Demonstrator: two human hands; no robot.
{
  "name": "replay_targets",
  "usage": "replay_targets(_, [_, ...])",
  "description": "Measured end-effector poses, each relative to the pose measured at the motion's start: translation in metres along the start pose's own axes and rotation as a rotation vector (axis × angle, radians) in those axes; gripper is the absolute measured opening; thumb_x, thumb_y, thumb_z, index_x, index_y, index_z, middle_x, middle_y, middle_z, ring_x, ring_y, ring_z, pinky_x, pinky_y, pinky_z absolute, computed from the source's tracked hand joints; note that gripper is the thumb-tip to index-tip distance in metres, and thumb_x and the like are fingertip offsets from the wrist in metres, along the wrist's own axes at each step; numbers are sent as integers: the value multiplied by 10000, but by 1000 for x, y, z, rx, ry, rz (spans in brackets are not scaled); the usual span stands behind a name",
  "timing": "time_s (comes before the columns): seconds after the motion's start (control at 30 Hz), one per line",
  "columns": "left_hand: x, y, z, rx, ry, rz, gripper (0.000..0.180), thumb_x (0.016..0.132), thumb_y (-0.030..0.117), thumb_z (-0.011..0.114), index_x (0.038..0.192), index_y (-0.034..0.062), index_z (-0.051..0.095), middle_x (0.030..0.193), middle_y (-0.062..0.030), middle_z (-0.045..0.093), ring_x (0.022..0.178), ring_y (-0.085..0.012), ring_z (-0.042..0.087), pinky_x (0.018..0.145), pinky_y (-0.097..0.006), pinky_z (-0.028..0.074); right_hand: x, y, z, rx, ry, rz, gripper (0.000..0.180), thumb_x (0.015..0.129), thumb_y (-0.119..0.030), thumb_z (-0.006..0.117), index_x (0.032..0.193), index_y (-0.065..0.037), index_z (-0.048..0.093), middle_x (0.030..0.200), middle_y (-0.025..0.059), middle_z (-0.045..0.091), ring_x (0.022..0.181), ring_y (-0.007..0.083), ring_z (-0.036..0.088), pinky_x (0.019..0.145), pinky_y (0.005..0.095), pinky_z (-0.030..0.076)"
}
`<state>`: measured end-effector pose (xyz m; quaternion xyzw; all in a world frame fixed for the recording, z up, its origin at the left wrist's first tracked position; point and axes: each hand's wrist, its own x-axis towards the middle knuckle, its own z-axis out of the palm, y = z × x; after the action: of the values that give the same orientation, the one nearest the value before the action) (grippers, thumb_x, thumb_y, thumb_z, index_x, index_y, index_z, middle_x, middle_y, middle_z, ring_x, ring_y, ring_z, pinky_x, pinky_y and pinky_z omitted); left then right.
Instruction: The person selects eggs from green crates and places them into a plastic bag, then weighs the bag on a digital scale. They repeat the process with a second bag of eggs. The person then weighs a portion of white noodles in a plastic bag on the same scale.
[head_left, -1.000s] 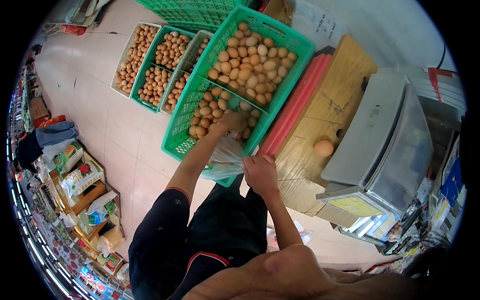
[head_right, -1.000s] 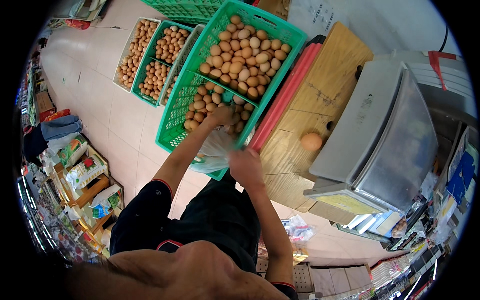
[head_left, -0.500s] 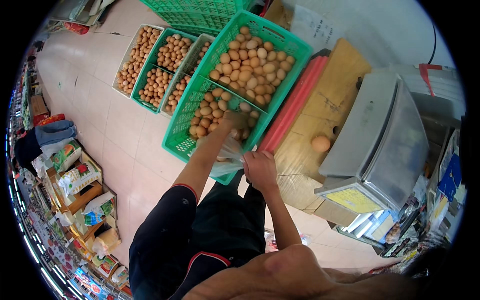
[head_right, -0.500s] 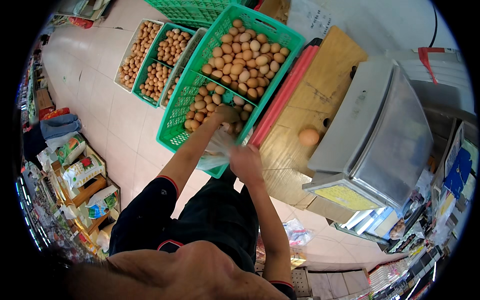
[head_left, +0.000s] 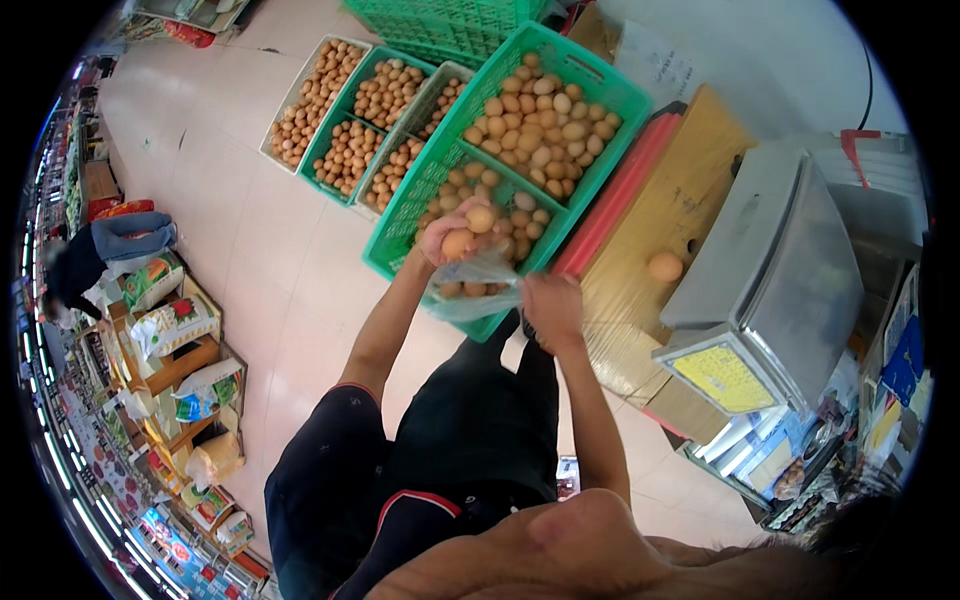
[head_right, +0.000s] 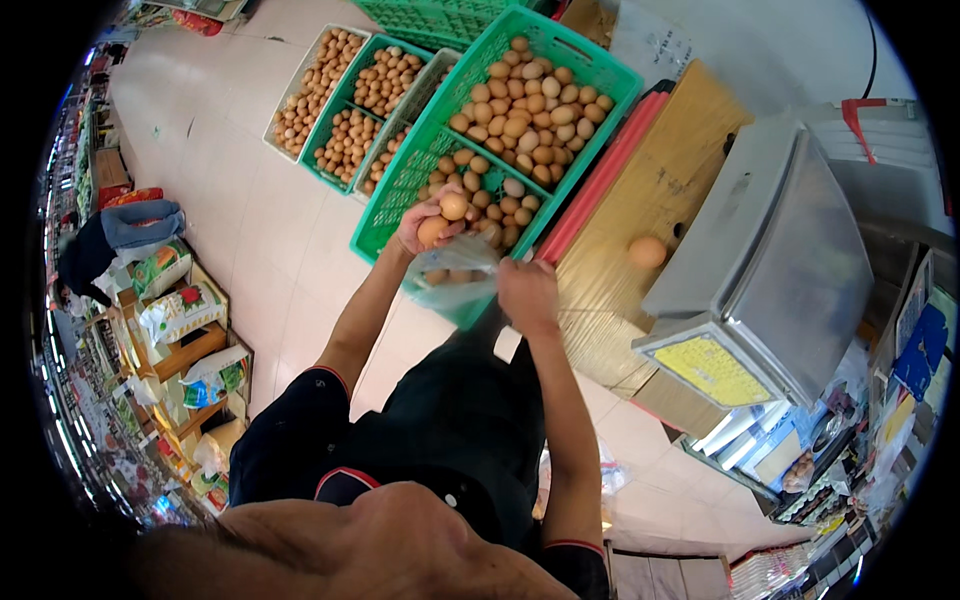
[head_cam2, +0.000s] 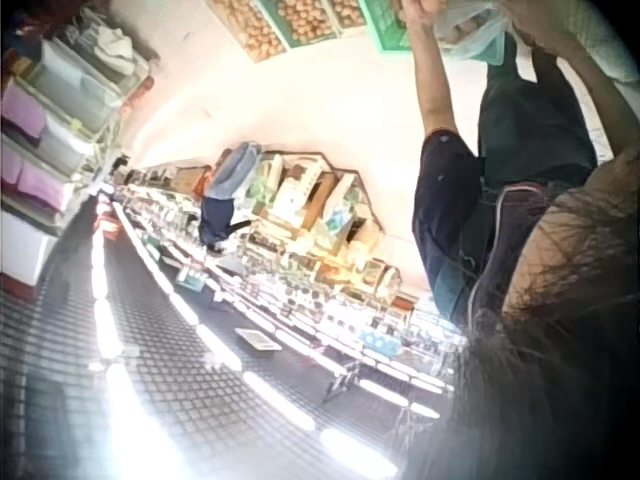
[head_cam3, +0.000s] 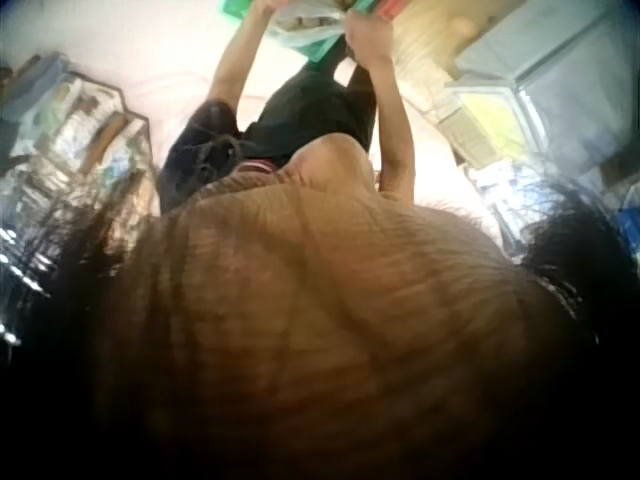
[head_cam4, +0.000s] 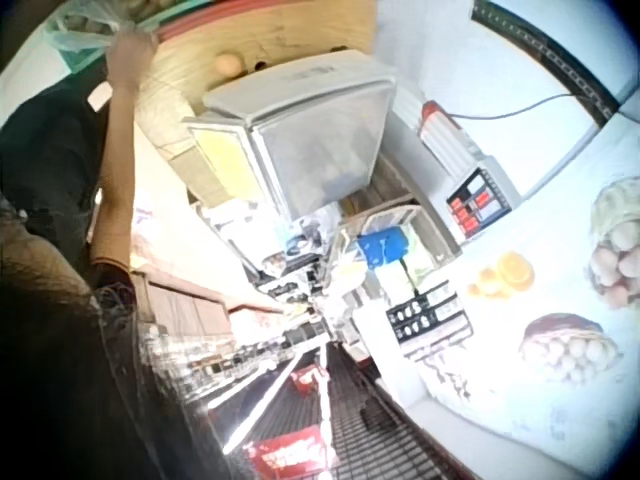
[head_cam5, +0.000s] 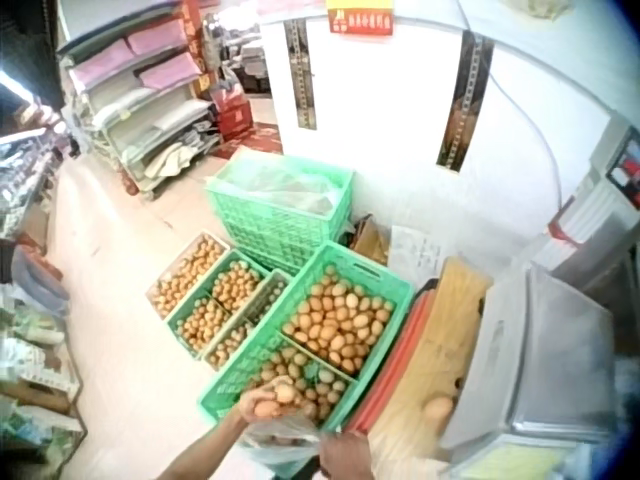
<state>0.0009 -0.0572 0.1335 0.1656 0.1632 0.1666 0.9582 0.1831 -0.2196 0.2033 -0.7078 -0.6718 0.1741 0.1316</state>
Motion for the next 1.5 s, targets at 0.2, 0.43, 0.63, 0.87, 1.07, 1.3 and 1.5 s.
replay_targets(0.2, [-60,-4,39,439,77,-8,433,837,194,644,1204,152,419,964,-126,556,622,-118,537,516,-205,440,-1,0,-1,25,17,3,151,838,-185,567,731,-82,540,654,73,593,664,244,600,722,356,431])
replay_targets(0.43, [-107,-29,52,633,322,-95,327,864,199,628,1154,148,486,882,-22,554,581,-84,540,504,-208,450,-1,-1,-3,-5,-9,4,160,852,-206,549,749,-84,536,670,71,603,679,240,602,731,362,428])
replay_targets(0.63, [-92,-61,35,1056,450,-327,336,873,299,579,1147,116,509,825,-51,571,598,-162,583,524,-271,480,-2,0,-1,68,28,-58,175,843,-213,564,734,-82,525,659,83,580,648,283,583,674,397,423])
replay_targets(0.87, [-25,-111,-6,1809,424,111,235,792,216,530,920,45,628,918,-183,635,793,-373,604,707,-437,482,-3,-1,-6,71,-14,-95,142,828,-189,561,740,-90,512,654,73,584,664,273,585,699,387,421])
replay_targets(1.07, [1,-153,-23,1765,752,-138,253,790,203,555,996,63,603,1021,-179,617,966,-353,580,815,-447,461,-5,5,0,97,18,-126,160,823,-202,574,723,-88,521,636,77,568,638,279,578,656,399,420])
replay_targets(1.3, [1,-148,-16,2032,592,-125,288,809,203,552,1022,11,579,1085,-213,585,1048,-366,539,877,-431,415,-5,3,-2,121,1,-109,162,823,-207,572,722,-91,524,648,79,578,654,282,581,668,399,421])
replay_targets(1.5, [-46,-49,28,1458,-140,-289,206,904,195,499,910,18,605,897,-137,623,879,-265,603,795,-353,460,-2,-1,-9,133,19,-82,116,789,-159,560,691,-99,553,619,82,598,643,255,601,719,363,440])
